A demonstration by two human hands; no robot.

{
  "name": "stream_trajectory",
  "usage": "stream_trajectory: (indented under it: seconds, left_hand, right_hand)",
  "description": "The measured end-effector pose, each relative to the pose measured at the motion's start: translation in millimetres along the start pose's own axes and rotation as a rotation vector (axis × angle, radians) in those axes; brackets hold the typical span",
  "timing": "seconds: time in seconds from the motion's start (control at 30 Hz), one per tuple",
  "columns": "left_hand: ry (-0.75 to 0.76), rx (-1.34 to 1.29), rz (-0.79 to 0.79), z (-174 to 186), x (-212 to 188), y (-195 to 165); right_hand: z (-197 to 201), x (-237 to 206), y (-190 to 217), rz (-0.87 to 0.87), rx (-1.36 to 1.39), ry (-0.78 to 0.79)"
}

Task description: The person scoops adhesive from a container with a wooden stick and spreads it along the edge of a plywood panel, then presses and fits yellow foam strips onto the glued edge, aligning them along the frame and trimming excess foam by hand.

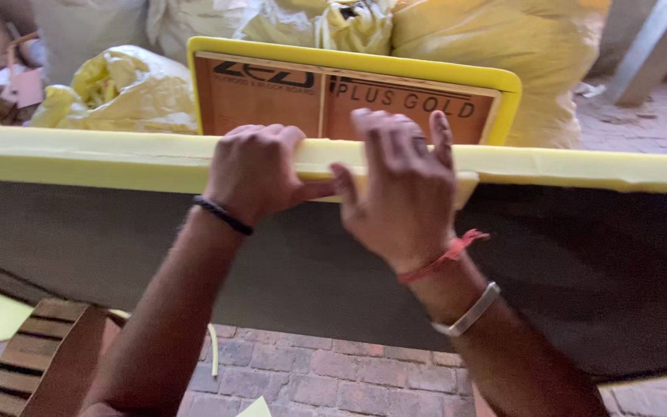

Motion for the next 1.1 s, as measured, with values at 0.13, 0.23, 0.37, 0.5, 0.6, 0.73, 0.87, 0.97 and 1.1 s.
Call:
stream_trajectory:
  seconds: [0.13,0.23,0.37,0.5,0.6,0.73,0.87,0.97,1.1]
  left_hand:
    - [-0.176,-0.019,-0.043,-6.6,-5.1,15.7]
    - [-0.172,-0.024,-0.034,-7.5,-3.3,23.5]
    - [-0.144,-0.02,-0.025,0.5,-8.4,31.9]
    - [-0.52,0.126,-0.246,43.9,-34.7,75.7]
    - [-0.518,0.156,-0.249,52.8,-43.4,117.0]
    - [-0.128,0.033,-0.058,27.0,-35.8,148.8]
    - [0.036,0.051,-0.019,13.8,-33.1,157.4]
    - [-0.584,-0.108,-0.284,52.0,-60.7,162.3]
    - [-0.599,0.175,-0.217,75.2,-74.6,226.1]
  right_hand:
    - [-42.1,9.4,26.6,-0.121,0.135,0.191]
    - [-80.1,5.8,33.1,-0.176,0.208,0.348]
    - [-82.5,2.4,31.5,-0.172,0.152,0.273]
    - [-54.7,16.5,48.0,-0.11,0.119,0.151]
    - [-42.9,38.6,78.6,-0.012,0.044,-0.018]
    - [-93.6,58.2,115.6,-0.18,0.102,0.288]
    - [-118.2,54.4,121.3,-0.319,0.081,0.493]
    - [-95.7,60.0,129.7,-0.189,-0.03,0.258]
    - [-83.8,75.4,170.1,-0.067,-0.049,0.058]
Point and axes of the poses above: each hand's wrist, its own x-axis towards the middle knuckle, its own z-axis out of the back of the hand, y = z × x, the point moved 5 cm from there along x, towards the middle knuckle, and after that the axes turned 9 degrees about z, right-handed, at the moved point
